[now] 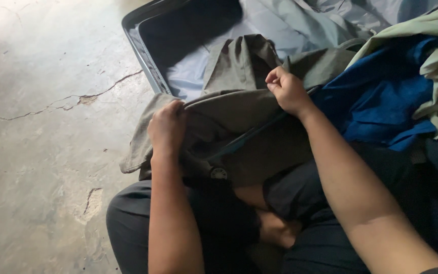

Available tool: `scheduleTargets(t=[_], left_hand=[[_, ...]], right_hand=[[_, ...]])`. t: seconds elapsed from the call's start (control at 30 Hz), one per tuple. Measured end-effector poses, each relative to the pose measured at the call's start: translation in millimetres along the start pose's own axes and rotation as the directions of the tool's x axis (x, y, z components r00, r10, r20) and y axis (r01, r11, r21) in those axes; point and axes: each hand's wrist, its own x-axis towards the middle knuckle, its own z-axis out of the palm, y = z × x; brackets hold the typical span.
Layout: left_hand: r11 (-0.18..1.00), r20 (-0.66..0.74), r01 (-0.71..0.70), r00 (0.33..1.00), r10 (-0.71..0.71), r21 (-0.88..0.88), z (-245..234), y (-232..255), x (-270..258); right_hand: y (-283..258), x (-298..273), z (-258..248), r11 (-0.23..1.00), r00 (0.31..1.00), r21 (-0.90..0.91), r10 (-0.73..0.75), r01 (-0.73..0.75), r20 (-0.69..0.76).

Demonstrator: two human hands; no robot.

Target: Unpacking clothes and items from a suitcase on the floor.

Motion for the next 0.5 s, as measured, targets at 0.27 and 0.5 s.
scheduleTargets(t=[0.27,0.5], left_hand=[[0.995,0.127,0.098,0.987,-0.094,-0.028,-3,-2,2],[0.962,0.168,0.109,0.983,-0.069,-0.249,20,-27,6]], right_hand=[[12,4,-4,0.969,0.997,0.236,0.073,-0.079,0.030],[17,4,-6,0.912,0.996,0.403,0.054,-0.076,0.066]])
